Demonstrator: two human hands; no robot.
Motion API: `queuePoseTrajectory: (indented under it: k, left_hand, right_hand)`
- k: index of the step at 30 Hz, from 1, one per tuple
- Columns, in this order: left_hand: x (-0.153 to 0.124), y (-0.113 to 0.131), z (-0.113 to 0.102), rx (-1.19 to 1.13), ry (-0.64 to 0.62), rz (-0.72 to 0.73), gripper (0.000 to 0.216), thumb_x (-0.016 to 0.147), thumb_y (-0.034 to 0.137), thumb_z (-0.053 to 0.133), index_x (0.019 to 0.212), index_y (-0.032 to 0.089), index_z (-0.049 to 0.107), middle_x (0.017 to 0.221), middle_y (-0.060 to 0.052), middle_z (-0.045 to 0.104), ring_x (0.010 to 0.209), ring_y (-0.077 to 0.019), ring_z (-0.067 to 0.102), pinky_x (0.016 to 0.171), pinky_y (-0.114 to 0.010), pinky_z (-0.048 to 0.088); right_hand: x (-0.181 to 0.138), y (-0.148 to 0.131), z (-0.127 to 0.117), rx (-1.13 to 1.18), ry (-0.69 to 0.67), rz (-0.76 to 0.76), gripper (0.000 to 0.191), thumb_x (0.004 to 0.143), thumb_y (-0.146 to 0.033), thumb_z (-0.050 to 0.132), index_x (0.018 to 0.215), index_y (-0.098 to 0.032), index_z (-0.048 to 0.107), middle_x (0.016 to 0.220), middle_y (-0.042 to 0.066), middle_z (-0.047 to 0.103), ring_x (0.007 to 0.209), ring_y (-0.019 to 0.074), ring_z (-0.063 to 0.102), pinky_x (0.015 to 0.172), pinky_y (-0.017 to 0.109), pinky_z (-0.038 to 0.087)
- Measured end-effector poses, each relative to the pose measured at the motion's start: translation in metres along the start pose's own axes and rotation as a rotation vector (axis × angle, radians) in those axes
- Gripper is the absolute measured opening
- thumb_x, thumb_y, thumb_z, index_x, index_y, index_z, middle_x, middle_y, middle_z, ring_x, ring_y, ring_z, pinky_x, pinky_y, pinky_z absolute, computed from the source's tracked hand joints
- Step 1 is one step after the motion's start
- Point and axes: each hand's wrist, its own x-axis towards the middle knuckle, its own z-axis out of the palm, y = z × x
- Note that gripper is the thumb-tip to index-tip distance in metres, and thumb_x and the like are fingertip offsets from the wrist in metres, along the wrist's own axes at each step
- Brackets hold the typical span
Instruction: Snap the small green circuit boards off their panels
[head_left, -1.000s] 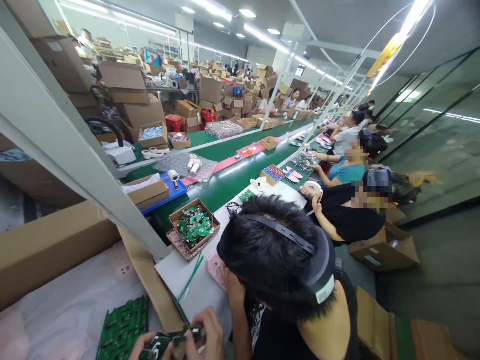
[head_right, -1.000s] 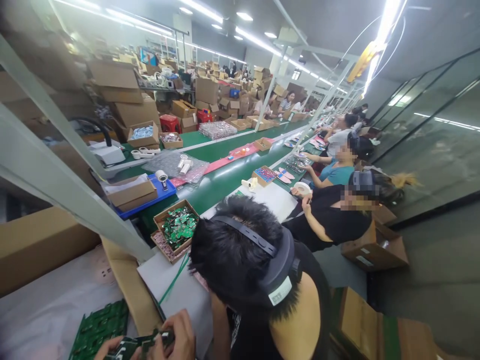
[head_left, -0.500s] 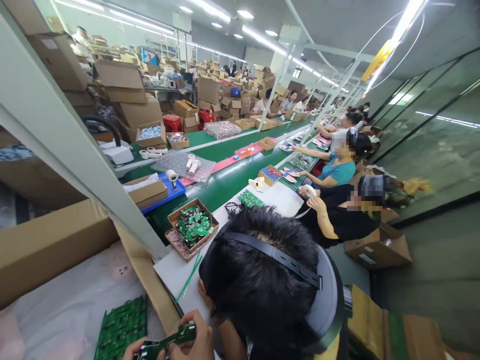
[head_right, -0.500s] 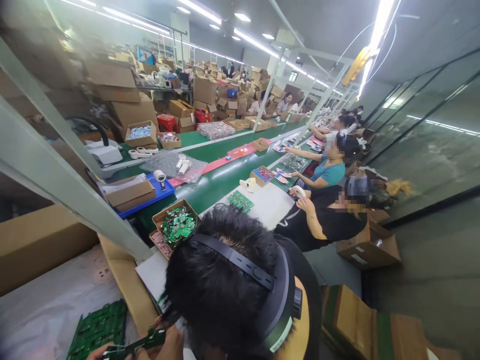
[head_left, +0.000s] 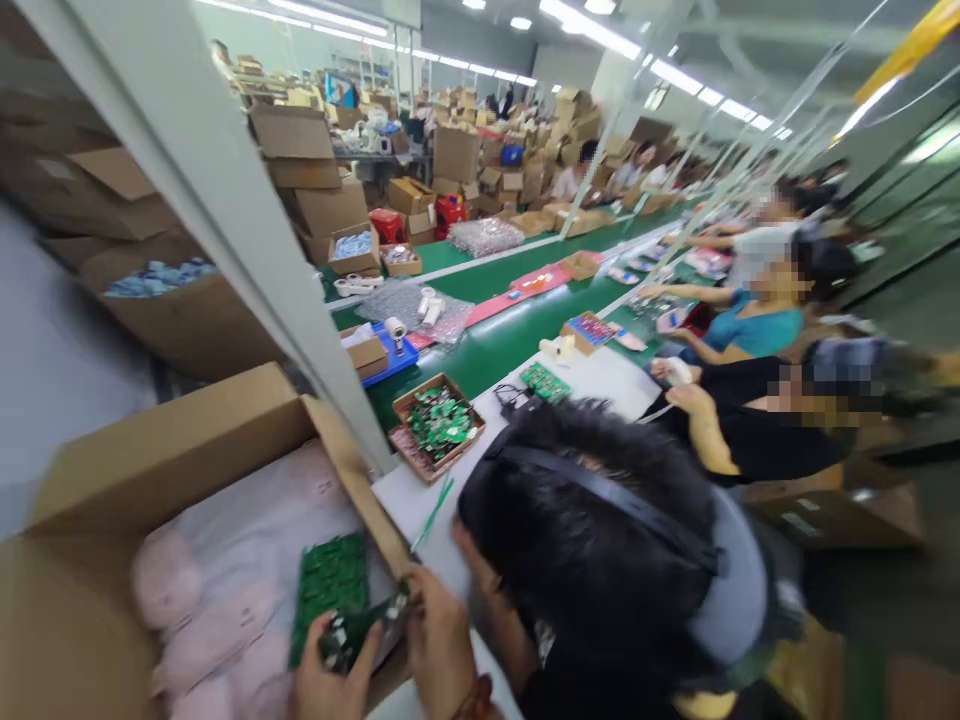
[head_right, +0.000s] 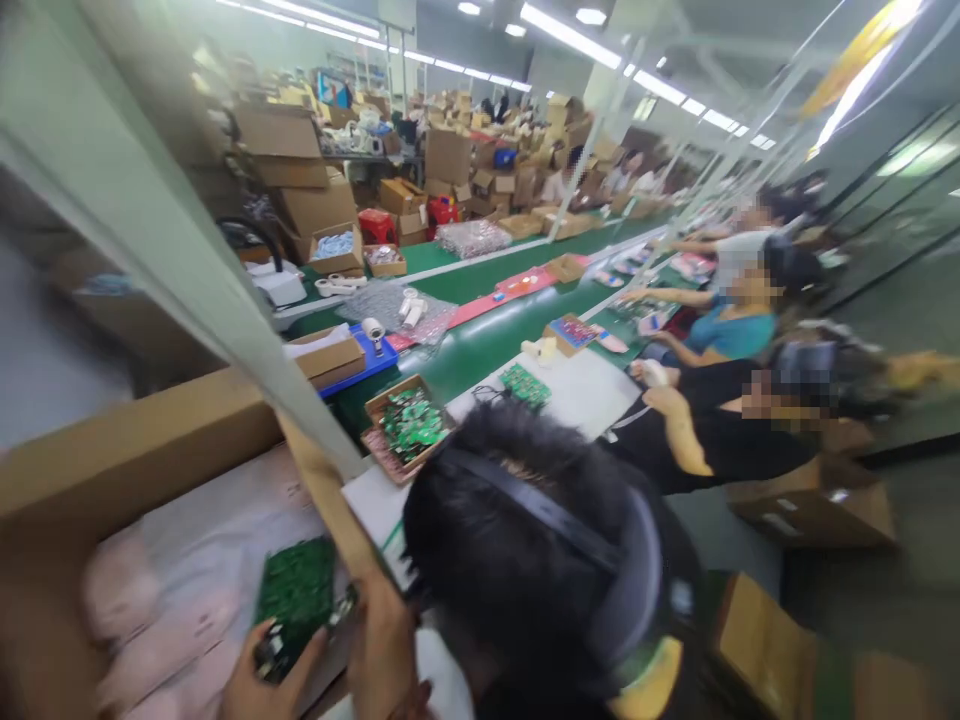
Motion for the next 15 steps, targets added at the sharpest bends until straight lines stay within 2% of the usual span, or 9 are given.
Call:
queuePoseTrajectory:
  k: [1, 2, 4, 7, 9, 11, 13, 15]
  left_hand:
    - [0.003, 0.004, -0.004, -0.022, 0.033, -0.027, 0.054, 0.054, 0.058, 0.082, 0.09, 0.023, 0.062, 0.073, -0.003, 0.072, 0.071, -0.0281, 0.07, 0.064, -0.036, 0.055]
    - [0.006, 0.007, -0.007, -0.051, 0.04, -0.044, 0.053, 0.054, 0.055, 0.082, 0.091, 0.022, 0.062, 0.074, -0.004, 0.072, 0.072, -0.0278, 0.07, 0.065, -0.036, 0.055]
    - [0.013, 0.011, -0.01, -0.126, 0.024, -0.083, 0.05, 0.055, 0.051, 0.081, 0.09, 0.02, 0.063, 0.073, -0.003, 0.073, 0.07, -0.0262, 0.07, 0.065, -0.035, 0.055]
    - [0.021, 0.01, -0.013, -0.199, 0.03, -0.15, 0.044, 0.054, 0.048, 0.081, 0.084, 0.021, 0.062, 0.065, -0.001, 0.07, 0.063, -0.0236, 0.068, 0.064, -0.035, 0.054]
    - [0.022, 0.009, -0.014, -0.2, 0.054, -0.109, 0.042, 0.056, 0.045, 0.083, 0.084, 0.021, 0.063, 0.066, 0.0, 0.07, 0.064, -0.0217, 0.067, 0.066, -0.033, 0.054]
    - [0.022, 0.009, -0.012, -0.182, 0.026, -0.045, 0.041, 0.057, 0.041, 0.084, 0.086, 0.02, 0.065, 0.071, 0.0, 0.071, 0.068, -0.02, 0.066, 0.067, -0.031, 0.053]
    - [0.023, 0.01, -0.008, -0.187, -0.037, -0.029, 0.043, 0.058, 0.04, 0.086, 0.091, 0.02, 0.066, 0.077, -0.001, 0.072, 0.071, -0.0194, 0.067, 0.068, -0.029, 0.052]
    - [0.027, 0.012, -0.003, -0.215, -0.076, -0.047, 0.047, 0.06, 0.042, 0.087, 0.095, 0.019, 0.067, 0.082, -0.003, 0.074, 0.075, -0.0194, 0.067, 0.071, -0.029, 0.053]
  right_hand:
    - [0.001, -0.013, -0.007, 0.021, -0.008, 0.006, 0.034, 0.086, -0.028, 0.046, 0.11, -0.033, 0.069, 0.095, 0.009, 0.077, 0.089, 0.034, 0.076, 0.078, 0.046, 0.061]
    - [0.004, -0.023, -0.014, 0.016, -0.007, 0.011, 0.029, 0.091, -0.029, 0.042, 0.101, -0.03, 0.069, 0.088, 0.01, 0.075, 0.084, 0.0336, 0.075, 0.074, 0.045, 0.06]
    - [0.011, -0.037, -0.025, 0.033, -0.013, 0.035, 0.022, 0.092, -0.033, 0.046, 0.09, -0.027, 0.067, 0.08, 0.01, 0.072, 0.077, 0.0328, 0.072, 0.069, 0.043, 0.058]
    - [0.027, -0.041, -0.03, 0.232, -0.076, 0.186, 0.024, 0.094, -0.042, 0.055, 0.09, -0.023, 0.069, 0.085, 0.009, 0.075, 0.077, 0.0279, 0.072, 0.072, 0.039, 0.059]
    - [0.038, -0.039, -0.028, 0.44, -0.159, 0.303, 0.032, 0.09, -0.049, 0.065, 0.098, -0.02, 0.074, 0.097, 0.009, 0.078, 0.087, 0.0255, 0.074, 0.078, 0.037, 0.061]
    - [0.047, -0.036, -0.023, 0.663, -0.288, 0.389, 0.042, 0.081, -0.054, 0.076, 0.103, -0.019, 0.076, 0.104, 0.009, 0.079, 0.097, 0.0246, 0.073, 0.084, 0.036, 0.062]
    - [0.055, -0.035, -0.017, 0.831, -0.405, 0.46, 0.05, 0.072, -0.056, 0.084, 0.103, -0.018, 0.075, 0.103, 0.009, 0.079, 0.096, 0.0243, 0.074, 0.081, 0.037, 0.064]
    - [0.065, -0.037, -0.011, 0.871, -0.416, 0.506, 0.051, 0.068, -0.057, 0.086, 0.099, -0.018, 0.074, 0.097, 0.009, 0.079, 0.088, 0.0236, 0.075, 0.07, 0.035, 0.065]
